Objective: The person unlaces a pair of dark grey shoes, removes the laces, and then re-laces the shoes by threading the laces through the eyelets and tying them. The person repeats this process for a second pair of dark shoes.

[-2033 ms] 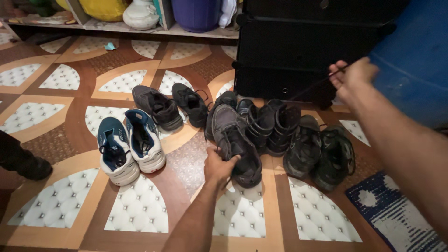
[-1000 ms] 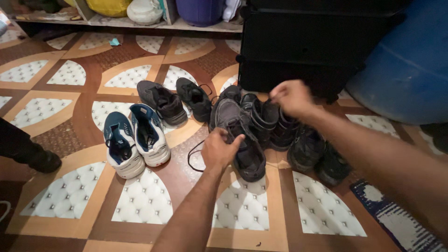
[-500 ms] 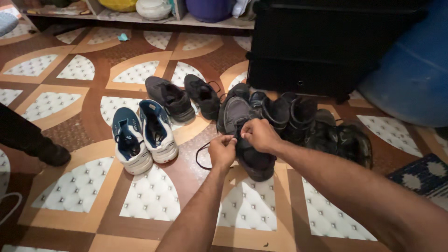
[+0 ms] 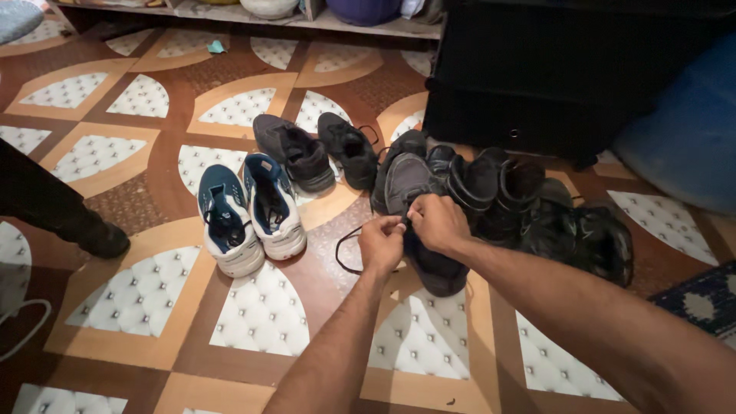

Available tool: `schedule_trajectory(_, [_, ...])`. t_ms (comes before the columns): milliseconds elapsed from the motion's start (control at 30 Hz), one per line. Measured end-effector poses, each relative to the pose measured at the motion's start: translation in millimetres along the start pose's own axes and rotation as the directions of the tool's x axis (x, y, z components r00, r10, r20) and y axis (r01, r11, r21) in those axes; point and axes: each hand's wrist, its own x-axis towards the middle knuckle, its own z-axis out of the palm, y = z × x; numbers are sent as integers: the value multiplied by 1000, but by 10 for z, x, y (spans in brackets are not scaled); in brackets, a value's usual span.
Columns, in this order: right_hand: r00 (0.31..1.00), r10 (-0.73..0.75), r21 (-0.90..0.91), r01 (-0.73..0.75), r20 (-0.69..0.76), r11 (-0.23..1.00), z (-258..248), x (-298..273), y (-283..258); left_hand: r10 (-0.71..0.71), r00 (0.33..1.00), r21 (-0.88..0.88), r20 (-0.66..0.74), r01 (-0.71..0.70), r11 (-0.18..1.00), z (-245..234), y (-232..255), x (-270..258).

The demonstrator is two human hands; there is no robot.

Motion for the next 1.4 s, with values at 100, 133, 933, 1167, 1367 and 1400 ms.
schedule_trajectory(100, [1000,31,-18,-31,-5,999,10,10,-8,35,999,-49,11,-34,998,5,10,16])
schedule_trajectory(133, [1000,25,8,-25,-6,1000,13,16,1,30,999,-72,15,-29,997,8,4,23])
schedule_trajectory(933, [981,-190,-387,163,-33,908,-392,-397,561,-142,937,-230,-318,69,971,0,-360,559])
schedule_trajectory(1167, [999,27,-288,-36,-36,957,-303,-394,596,-289,925,-809,-248,-34,587,-988,190,1112])
schedule_trajectory(1367, [999,39,-347,-37,-3,937,-342,-363,507,-270,913,-839,-305,-123,530,-1650,856,943])
schedule_trajectory(1400, [999,44,-368,-33,20,929,-357,-356,493,-281,904,-843,-321,-138,520,-1733,928,903])
